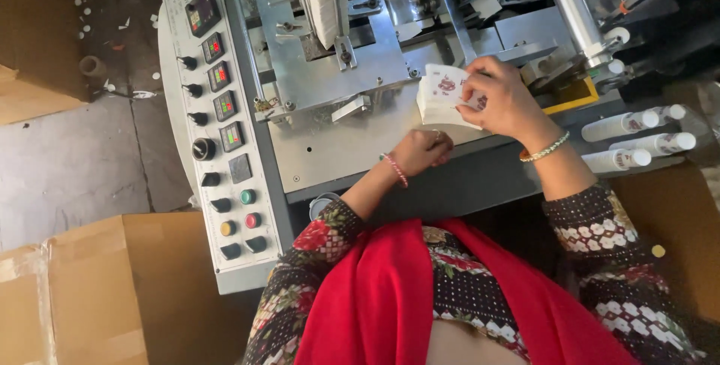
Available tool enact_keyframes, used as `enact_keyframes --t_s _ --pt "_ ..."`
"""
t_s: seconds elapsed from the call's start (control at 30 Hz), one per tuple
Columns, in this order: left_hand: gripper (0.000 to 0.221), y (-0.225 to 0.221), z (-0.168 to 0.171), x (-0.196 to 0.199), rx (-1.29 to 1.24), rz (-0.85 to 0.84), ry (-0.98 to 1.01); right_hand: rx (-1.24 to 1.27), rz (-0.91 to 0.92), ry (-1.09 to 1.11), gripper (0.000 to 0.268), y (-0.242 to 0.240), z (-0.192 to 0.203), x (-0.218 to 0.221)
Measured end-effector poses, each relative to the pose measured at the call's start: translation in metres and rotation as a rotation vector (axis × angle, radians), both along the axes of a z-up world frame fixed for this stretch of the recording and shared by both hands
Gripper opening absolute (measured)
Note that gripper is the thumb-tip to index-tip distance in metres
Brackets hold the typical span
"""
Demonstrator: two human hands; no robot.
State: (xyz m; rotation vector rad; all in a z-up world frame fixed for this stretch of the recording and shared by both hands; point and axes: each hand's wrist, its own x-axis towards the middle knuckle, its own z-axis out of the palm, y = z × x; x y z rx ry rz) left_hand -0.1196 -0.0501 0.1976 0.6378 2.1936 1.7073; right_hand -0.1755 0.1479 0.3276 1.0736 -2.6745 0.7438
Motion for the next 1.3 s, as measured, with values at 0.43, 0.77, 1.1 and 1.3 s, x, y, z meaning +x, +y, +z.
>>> enact_keyframes --t_s 0.43,0.77,1.1,1.3 --pt "0.029 -0.082 0.032 0.019 0.391 0.050 -0.427 0.063 -0.012 0.018 0.027 0.013 0.031 0.001" --pt "0.032 -0.090 0.091 0.051 0.487 -0.105 -0.375 0.040 0.403 0.091 0.022 -0.035 0.056 0.074" --pt "0.026 -0.089 0.078 0.086 -0.185 0.026 0.262 0.187 0.360 -0.411 0.026 -0.044 0.016 0.071" --pt "0.053 -0.079 0.112 0.087 -0.384 -0.311 -0.098 0.332 0.714 0.117 0.014 -0.056 0.063 0.101"
